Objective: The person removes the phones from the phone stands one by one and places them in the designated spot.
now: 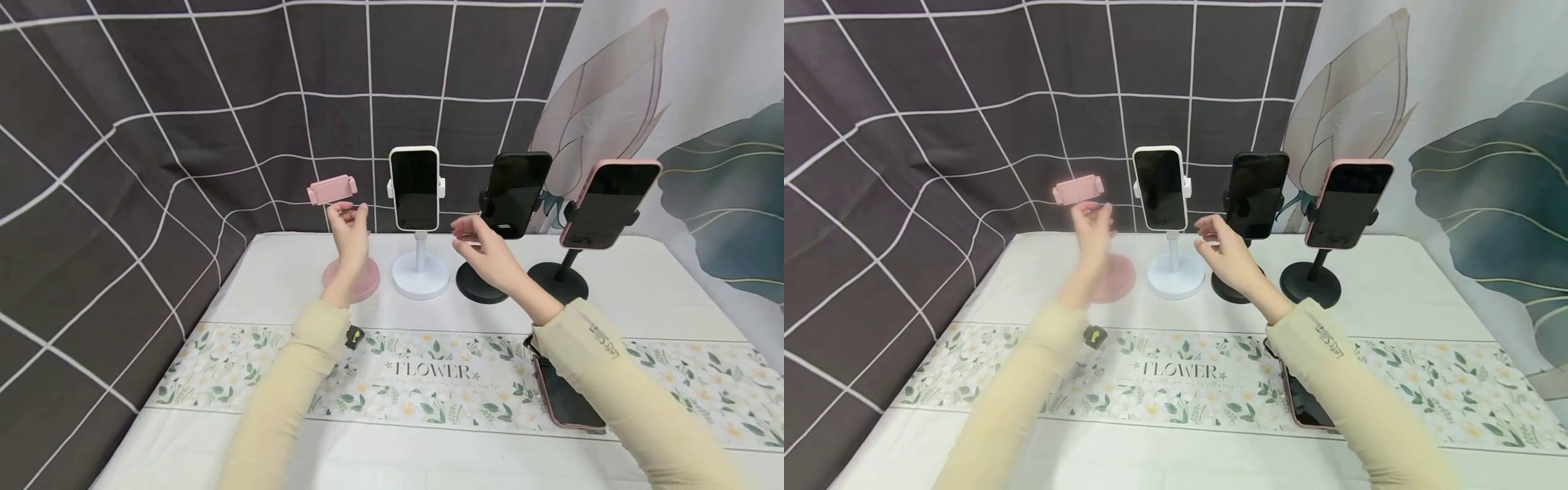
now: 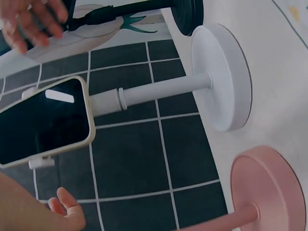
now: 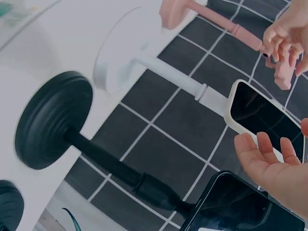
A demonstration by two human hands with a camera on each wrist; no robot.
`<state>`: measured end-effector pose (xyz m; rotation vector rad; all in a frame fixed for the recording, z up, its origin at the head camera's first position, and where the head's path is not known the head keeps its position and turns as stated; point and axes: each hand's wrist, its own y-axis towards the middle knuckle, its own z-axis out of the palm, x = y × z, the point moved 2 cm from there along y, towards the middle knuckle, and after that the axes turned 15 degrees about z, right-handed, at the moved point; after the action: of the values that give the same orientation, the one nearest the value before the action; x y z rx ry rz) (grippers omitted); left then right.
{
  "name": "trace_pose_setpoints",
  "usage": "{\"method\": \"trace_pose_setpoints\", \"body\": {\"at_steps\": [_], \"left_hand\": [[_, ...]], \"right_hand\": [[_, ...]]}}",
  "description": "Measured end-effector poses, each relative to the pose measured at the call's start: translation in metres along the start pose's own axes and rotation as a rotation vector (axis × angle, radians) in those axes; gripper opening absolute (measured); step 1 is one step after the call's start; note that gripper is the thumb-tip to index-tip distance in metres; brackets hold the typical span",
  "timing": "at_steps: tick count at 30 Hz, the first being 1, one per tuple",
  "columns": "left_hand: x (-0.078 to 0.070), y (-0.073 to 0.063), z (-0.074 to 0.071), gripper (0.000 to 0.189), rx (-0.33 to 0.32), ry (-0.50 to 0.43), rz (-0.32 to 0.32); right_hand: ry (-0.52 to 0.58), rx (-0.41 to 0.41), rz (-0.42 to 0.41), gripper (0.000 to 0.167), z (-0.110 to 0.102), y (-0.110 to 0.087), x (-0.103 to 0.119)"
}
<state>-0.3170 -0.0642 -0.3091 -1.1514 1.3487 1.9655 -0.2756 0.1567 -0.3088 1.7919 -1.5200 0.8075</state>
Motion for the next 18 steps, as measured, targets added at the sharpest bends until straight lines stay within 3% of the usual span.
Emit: {"method": "trace_pose_setpoints", "body": {"at_steps": [4, 8, 14, 18], "left_hand": [[0.002, -0.004, 0.016, 0.036, 0.11, 0.023, 0.042], [0.008, -0.005, 0.031, 0.056, 0.195, 0.013, 0.035], [0.013, -0.001, 0.052, 0.074, 0.192, -0.016, 0.086], [0.013, 0.003, 0.06, 0.071, 0.159, -0.003, 0.094]], "right_hand": [[-0.013, 0.042, 0.045, 0.049, 0.002, 0.011, 0.005], [0.025, 0.059, 0.082, 0.063, 0.006, 0.022, 0.011], [0.242, -0.09, 0.041, 0.064, 0.009, 0.04, 0.022], [0.342, -0.186, 0.013, 0.053, 0.015, 0.052, 0.027]]}}
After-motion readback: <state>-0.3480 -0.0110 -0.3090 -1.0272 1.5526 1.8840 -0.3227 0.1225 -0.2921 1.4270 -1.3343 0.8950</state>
